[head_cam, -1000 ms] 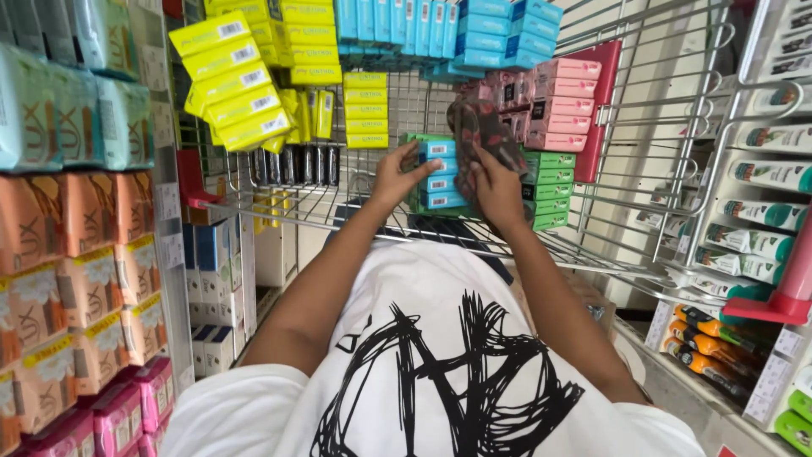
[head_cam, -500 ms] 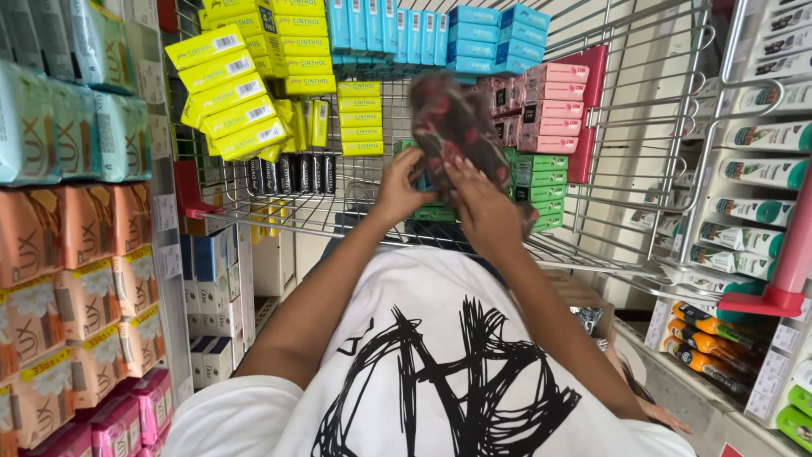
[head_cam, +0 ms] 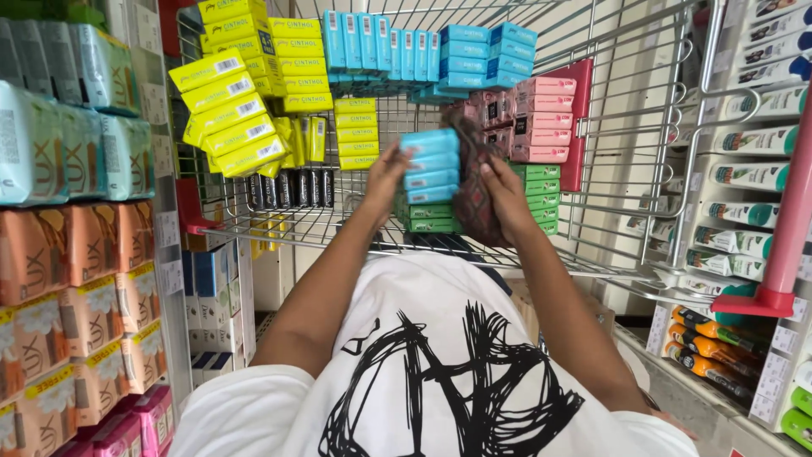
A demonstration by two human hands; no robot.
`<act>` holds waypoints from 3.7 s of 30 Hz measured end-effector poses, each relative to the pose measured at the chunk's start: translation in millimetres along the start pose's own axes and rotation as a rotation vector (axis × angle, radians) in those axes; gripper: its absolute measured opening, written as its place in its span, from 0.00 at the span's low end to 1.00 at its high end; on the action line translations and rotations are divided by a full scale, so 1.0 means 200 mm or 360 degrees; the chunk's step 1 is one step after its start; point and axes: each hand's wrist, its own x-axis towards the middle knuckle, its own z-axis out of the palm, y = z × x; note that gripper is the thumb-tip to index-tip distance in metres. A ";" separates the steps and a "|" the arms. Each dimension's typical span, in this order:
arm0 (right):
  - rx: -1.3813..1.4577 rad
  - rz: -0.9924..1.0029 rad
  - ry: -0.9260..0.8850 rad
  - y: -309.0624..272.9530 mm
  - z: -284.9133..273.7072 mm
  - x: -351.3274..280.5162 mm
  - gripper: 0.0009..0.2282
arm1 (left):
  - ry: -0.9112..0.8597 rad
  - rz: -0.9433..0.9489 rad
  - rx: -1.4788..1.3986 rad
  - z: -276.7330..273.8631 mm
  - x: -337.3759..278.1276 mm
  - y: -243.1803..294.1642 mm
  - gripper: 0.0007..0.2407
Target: Stocking and wiping soap boxes on a shelf in a convenience store.
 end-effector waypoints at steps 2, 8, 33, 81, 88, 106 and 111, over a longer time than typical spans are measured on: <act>0.0134 0.0023 0.0037 -0.01 0.04 0.04 0.16 | 0.0091 -0.0103 -0.0058 -0.08 0.02 0.02 0.25; -0.0168 -0.0059 -0.0184 0.07 0.21 0.26 0.19 | 0.0090 -0.0256 -0.0149 -0.16 0.03 0.03 0.24; -0.0827 0.0014 -0.0195 0.05 -0.23 -0.09 0.18 | 0.0494 -0.0321 0.0400 0.30 -0.19 0.11 0.23; -0.2267 -0.0343 -0.0557 -0.20 0.22 0.05 0.56 | -0.0009 0.0163 0.1606 -0.10 -0.17 -0.13 0.16; -0.2168 -0.0649 -0.0490 -0.15 0.20 0.08 0.55 | -0.0180 0.0039 0.1048 -0.39 -0.17 -0.01 0.18; -0.2129 -0.0443 -0.0372 -0.16 0.29 0.02 0.54 | 0.0191 -0.0247 0.2436 -0.36 -0.01 0.14 0.29; -0.1688 -0.0605 -0.0457 -0.34 0.32 -0.01 0.54 | -0.1021 0.0405 0.1372 -0.06 -0.35 0.61 0.50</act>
